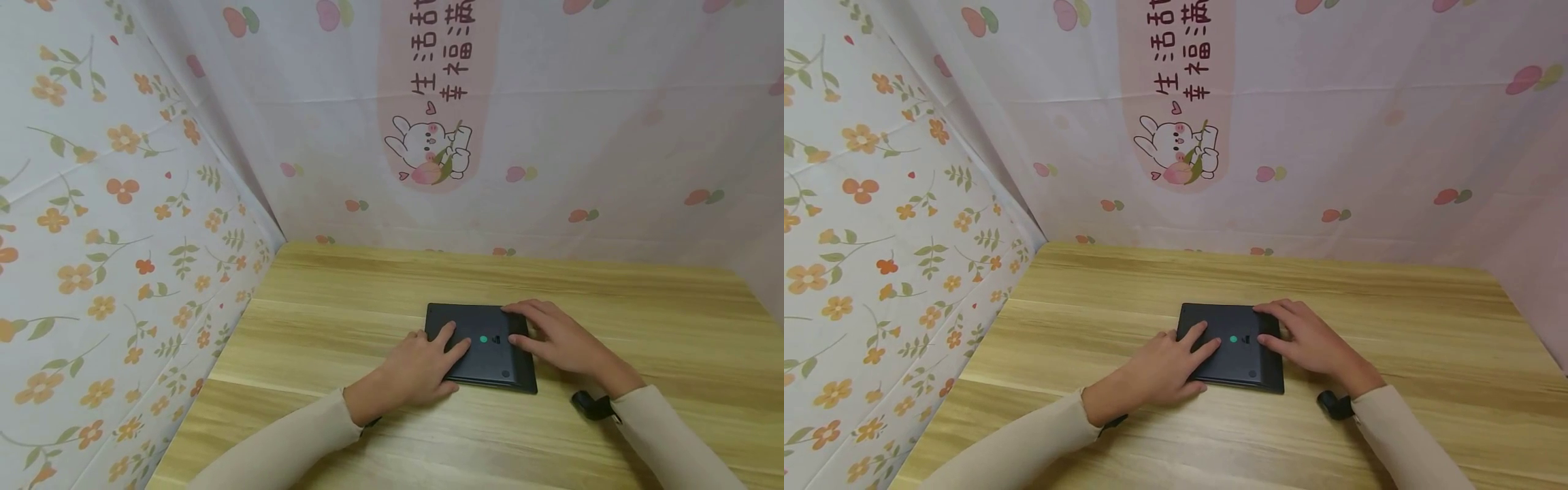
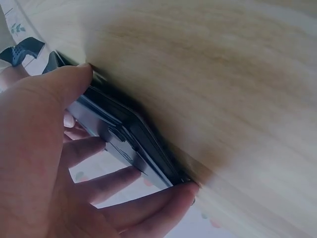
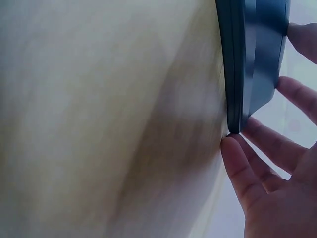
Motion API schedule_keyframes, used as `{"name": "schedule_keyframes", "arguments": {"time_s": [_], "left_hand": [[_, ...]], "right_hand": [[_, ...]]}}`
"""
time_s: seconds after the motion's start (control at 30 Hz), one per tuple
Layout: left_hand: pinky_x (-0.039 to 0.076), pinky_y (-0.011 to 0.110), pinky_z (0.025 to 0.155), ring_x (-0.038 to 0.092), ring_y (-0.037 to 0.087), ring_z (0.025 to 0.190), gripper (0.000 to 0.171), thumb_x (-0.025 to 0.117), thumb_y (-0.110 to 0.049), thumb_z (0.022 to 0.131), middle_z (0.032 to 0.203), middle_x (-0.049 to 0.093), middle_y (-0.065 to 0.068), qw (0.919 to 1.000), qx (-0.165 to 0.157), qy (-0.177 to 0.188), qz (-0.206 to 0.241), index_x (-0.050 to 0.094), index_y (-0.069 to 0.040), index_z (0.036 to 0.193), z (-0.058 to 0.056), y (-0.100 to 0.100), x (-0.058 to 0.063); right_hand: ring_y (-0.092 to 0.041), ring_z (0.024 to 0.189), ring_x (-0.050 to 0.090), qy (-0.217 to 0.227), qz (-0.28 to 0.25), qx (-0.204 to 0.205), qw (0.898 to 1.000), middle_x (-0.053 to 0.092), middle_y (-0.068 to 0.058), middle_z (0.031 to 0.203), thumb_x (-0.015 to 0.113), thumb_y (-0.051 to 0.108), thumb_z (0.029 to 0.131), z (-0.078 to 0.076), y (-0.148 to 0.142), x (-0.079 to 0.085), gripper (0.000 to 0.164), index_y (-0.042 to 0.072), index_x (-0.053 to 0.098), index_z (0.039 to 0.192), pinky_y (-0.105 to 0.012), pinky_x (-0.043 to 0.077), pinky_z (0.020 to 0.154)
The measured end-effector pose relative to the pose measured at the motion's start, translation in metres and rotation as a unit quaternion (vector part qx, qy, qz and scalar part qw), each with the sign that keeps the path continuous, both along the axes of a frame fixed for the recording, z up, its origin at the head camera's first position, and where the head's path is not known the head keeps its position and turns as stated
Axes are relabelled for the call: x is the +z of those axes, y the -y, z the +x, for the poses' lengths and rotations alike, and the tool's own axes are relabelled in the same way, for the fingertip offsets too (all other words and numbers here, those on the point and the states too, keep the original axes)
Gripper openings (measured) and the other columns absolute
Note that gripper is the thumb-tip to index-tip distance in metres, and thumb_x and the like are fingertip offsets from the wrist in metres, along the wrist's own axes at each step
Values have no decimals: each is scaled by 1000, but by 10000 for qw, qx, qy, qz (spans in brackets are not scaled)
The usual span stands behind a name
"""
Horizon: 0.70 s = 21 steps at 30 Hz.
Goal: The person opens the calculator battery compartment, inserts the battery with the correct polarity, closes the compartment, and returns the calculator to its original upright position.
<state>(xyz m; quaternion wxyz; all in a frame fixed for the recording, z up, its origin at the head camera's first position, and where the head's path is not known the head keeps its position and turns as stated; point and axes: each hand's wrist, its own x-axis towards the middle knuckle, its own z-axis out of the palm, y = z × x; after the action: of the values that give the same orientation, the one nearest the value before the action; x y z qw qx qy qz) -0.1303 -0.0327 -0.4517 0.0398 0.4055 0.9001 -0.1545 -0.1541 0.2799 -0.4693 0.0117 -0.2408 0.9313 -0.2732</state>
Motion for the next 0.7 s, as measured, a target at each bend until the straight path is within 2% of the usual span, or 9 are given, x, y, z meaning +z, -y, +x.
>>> {"name": "schedule_keyframes", "arguments": {"time_s": [0.13,0.33,0.43,0.7], "left_hand": [[56,39,104,76,28,104,79,49,-70,109,171,41,14,9998,-124,-128,-14,36,-27,174,-1,-3,1],[61,30,77,69,14,68,80,48,-72,109,164,51,16,9973,-443,-573,-79,42,-23,171,-2,-5,1],[59,28,69,66,12,63,80,48,-72,108,162,53,17,9961,-517,-706,-107,44,-22,170,-3,-6,0],[55,25,58,63,8,56,78,48,-72,108,159,58,17,9928,-638,-1006,-140,48,-22,168,-3,-8,-4]], "right_hand": [[-40,134,55,40,31,31,10000,60,-14,152,73,40,109,-1,-1,0,54,20,59,157,-66,49,102],[-37,130,57,3,82,109,9999,61,-13,150,74,38,108,-2,-1,2,54,20,60,156,-63,50,98],[-35,128,58,-9,97,110,9999,62,-12,150,74,38,108,-2,-1,2,54,19,61,156,-61,50,97],[-34,126,59,-53,137,95,9998,62,-13,150,74,38,108,-3,-1,0,54,18,61,156,-61,51,97]]}}
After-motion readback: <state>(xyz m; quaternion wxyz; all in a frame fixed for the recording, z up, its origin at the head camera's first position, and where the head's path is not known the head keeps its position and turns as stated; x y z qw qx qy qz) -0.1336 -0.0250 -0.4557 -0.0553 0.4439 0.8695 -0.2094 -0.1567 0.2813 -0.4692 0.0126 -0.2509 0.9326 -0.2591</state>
